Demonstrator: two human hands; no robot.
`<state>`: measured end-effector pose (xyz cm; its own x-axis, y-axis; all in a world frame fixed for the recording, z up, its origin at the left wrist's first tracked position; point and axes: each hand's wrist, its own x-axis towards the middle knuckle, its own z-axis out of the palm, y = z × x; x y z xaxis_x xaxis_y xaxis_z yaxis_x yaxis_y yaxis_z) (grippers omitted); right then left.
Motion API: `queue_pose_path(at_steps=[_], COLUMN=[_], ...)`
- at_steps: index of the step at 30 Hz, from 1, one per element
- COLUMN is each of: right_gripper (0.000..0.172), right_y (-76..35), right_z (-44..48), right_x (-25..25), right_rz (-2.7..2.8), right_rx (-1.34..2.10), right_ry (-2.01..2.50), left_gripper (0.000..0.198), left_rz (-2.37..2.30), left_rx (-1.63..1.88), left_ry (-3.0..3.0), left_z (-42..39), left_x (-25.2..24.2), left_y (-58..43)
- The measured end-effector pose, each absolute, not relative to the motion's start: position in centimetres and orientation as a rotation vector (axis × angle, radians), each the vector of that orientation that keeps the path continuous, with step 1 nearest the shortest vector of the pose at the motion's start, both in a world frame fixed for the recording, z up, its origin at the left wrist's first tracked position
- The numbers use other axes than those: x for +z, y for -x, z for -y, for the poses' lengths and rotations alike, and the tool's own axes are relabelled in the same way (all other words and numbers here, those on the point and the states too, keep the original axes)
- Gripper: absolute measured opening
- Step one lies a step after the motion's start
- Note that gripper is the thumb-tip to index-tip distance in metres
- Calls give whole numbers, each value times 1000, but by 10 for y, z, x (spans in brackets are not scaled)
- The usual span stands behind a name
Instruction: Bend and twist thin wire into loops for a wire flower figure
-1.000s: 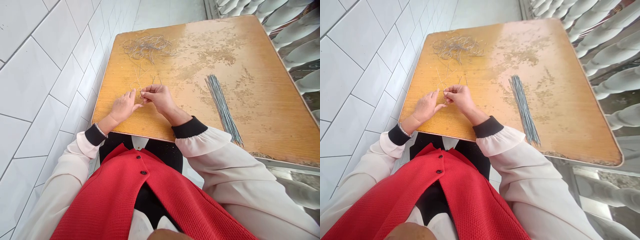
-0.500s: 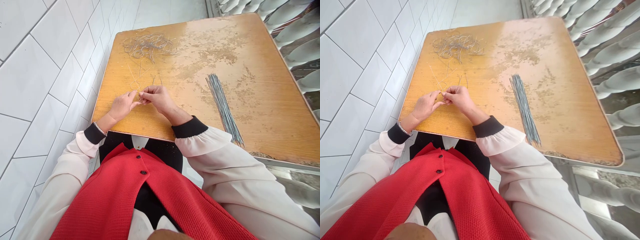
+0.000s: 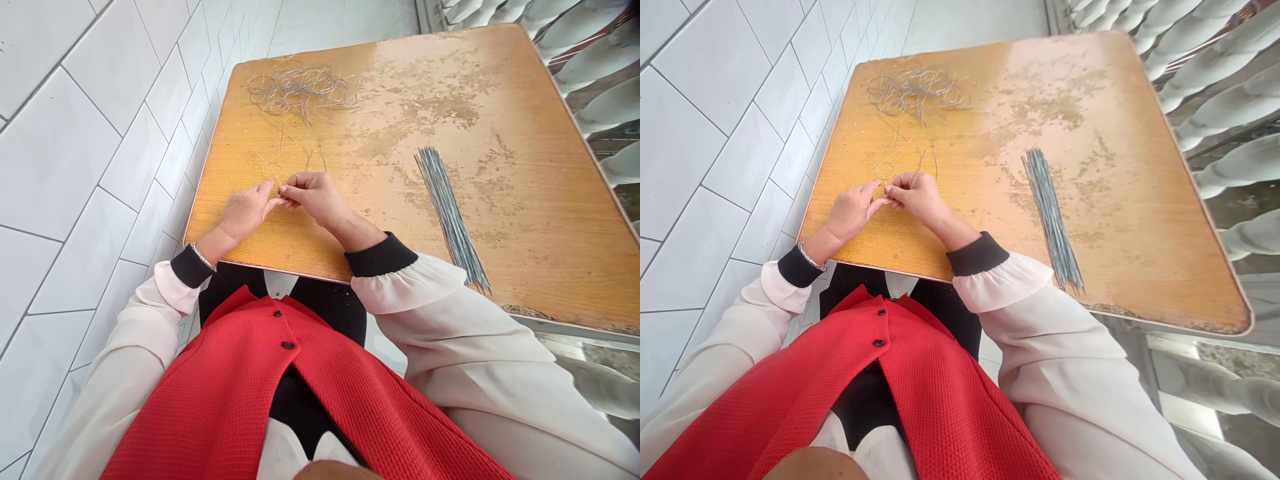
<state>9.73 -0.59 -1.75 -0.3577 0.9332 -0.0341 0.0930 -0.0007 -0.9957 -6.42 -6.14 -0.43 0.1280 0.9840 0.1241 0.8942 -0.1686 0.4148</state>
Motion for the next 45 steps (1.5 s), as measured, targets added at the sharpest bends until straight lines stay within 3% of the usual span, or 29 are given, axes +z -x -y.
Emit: queue_pose_path(at_steps=[4, 9, 12, 18, 26, 32, 38, 45], right_gripper=[23, 15, 17, 22, 22, 26, 20, 14], right_y=[-99, -101, -100, -101, -101, -97, -95, -97], right_z=[2, -5, -5, -1, 0, 5, 2, -1], right_x=[-22, -32, -31, -22, -25, -17, -22, -30], right_rz=[1596, 1761, 1800, 1734, 1794, 1609, 1482, 1572], right_rx=[1345, 1126, 1143, 1277, 1109, 1297, 1398, 1243], right_ry=[1138, 1158, 1142, 1097, 1119, 1138, 1058, 1072], left_gripper=[67, 33, 23, 26, 26, 27, 24, 18], left_rz=[-1830, -1757, -1747, -1779, -1827, -1810, -1653, -1550], left_rx=[707, 756, 697, 588, 717, 795, 1025, 1073], left_ry=[-2025, -2085, -2240, -2361, -2290, -2227, -2038, -1839], left_z=[59, 53, 47, 40, 39, 41, 41, 39], left_x=[-7, -6, -5, -6, -13, -10, -14, -20], left_y=[68, 77, 76, 70, 67, 66, 69, 72])
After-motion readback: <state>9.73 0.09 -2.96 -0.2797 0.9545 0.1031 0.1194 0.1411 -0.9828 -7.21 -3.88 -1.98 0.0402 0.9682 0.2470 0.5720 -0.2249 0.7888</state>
